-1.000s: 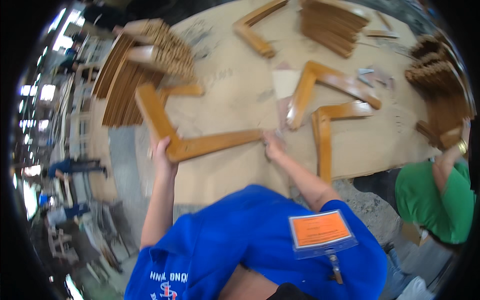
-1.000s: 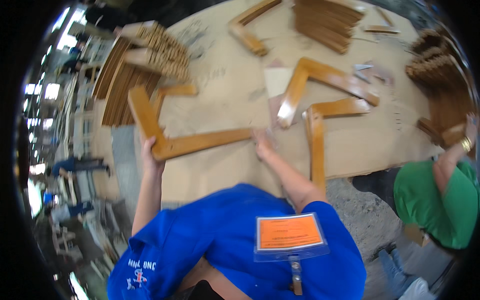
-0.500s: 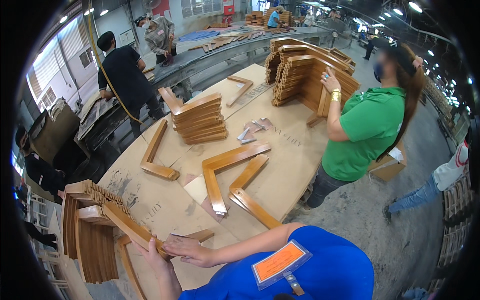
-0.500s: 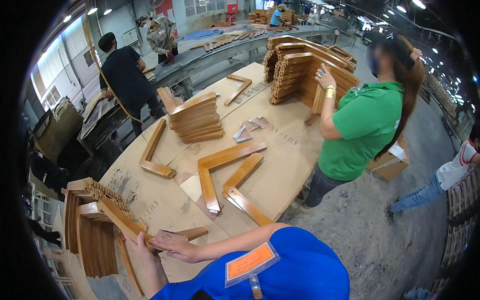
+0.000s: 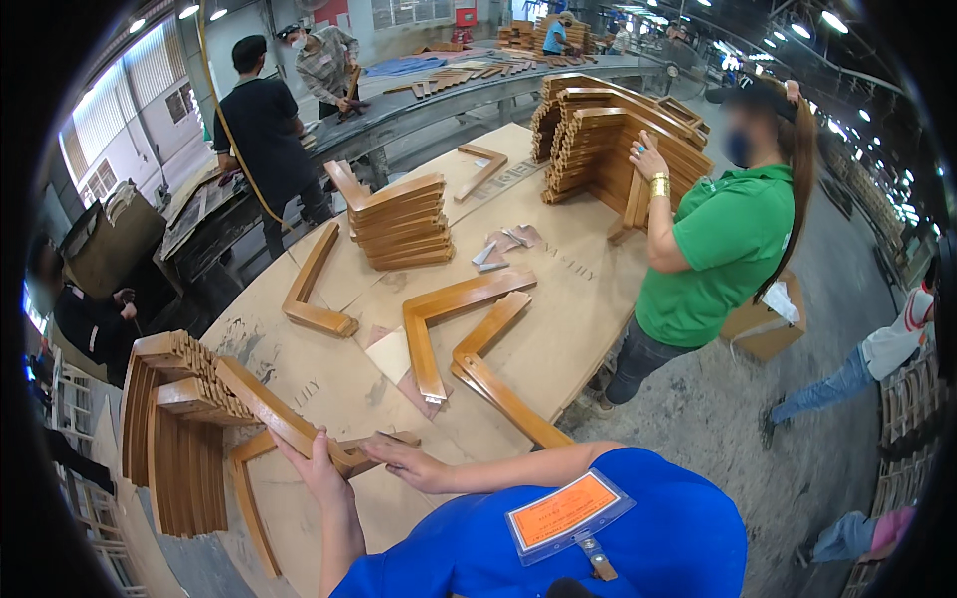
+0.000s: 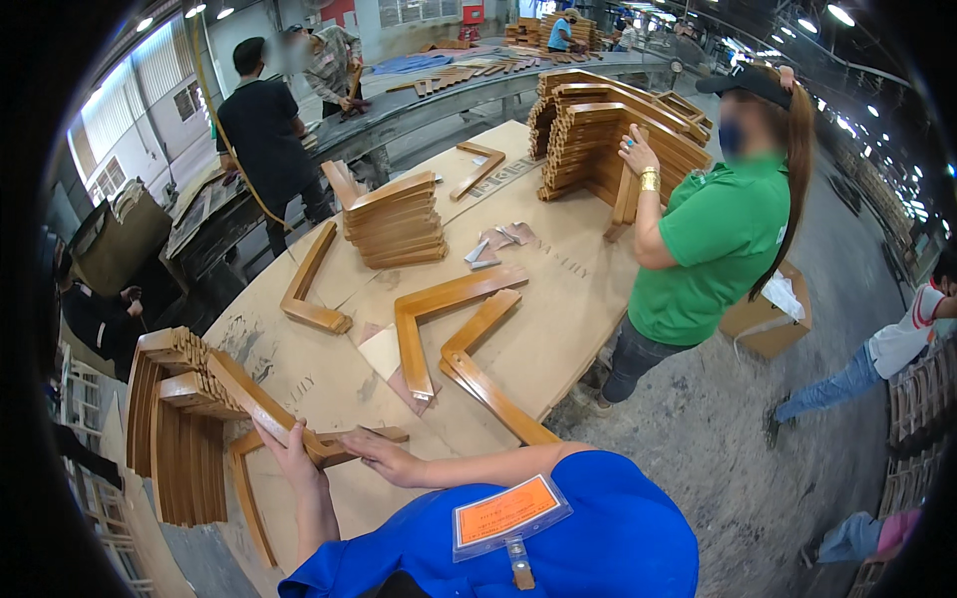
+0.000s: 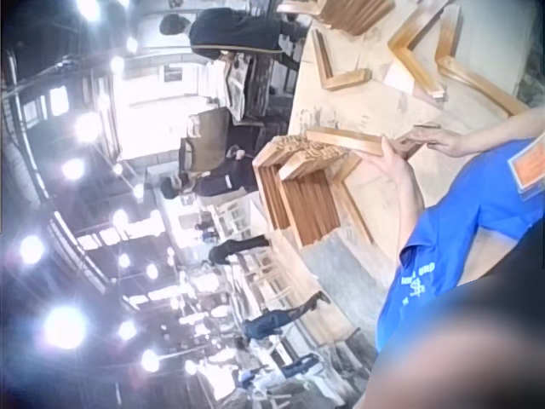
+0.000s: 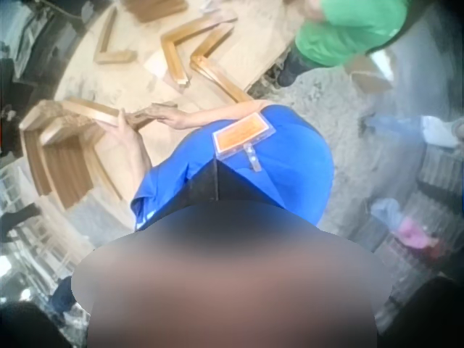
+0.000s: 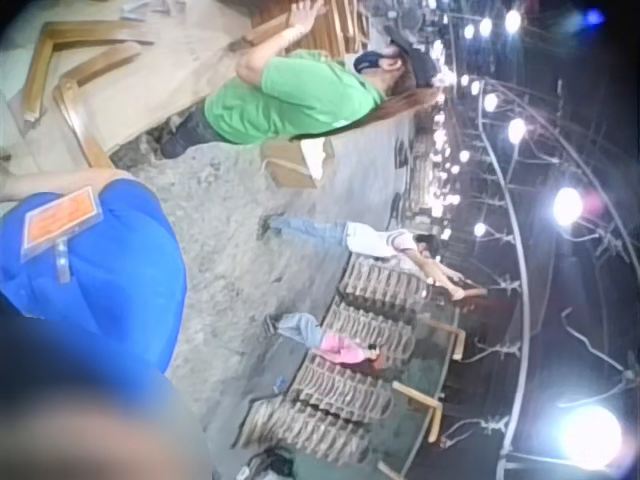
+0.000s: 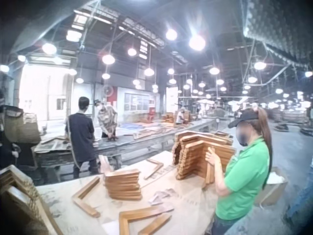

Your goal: The person wipes multiple L-shaped wooden furniture parts with a white cloth on a workbench. They handle each piece one at a time, turning them over to wipe different sides, then place them back on the table. Other workers are visible in the background performing similar tasks.

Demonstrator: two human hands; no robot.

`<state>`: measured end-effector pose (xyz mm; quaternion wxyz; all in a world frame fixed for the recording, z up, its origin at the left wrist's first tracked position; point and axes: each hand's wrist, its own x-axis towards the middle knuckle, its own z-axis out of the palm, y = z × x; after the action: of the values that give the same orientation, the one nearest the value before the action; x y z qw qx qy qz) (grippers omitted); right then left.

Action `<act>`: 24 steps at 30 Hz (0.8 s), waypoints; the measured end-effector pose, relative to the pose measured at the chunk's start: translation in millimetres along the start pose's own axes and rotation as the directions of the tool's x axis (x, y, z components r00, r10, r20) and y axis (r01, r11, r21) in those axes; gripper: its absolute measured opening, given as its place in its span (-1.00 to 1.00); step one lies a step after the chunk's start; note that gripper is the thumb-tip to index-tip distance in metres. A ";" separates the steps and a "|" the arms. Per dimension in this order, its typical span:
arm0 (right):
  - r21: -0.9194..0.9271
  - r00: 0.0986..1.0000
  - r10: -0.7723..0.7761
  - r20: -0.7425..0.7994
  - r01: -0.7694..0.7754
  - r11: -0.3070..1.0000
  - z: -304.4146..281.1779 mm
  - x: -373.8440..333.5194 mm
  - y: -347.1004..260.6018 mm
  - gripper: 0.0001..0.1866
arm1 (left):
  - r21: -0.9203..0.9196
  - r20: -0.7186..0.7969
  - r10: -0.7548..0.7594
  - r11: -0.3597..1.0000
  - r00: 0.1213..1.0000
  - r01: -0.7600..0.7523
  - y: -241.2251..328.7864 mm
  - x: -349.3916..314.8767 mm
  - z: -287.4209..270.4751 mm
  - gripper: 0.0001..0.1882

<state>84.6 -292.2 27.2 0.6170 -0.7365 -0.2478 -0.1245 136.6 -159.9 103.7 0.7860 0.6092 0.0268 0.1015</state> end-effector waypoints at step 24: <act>0.635 0.365 0.906 -0.215 -0.652 0.413 -88.7 -108.4 106.6 -0.65 | 0.227 0.172 0.072 0.968 0.983 -0.111 -112.4 10.6 -42.5 -0.36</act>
<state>59.0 -413.5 -97.7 0.7881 -0.5304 0.3072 0.0567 154.2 -144.1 -14.6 0.7021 0.7051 -0.0534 0.0839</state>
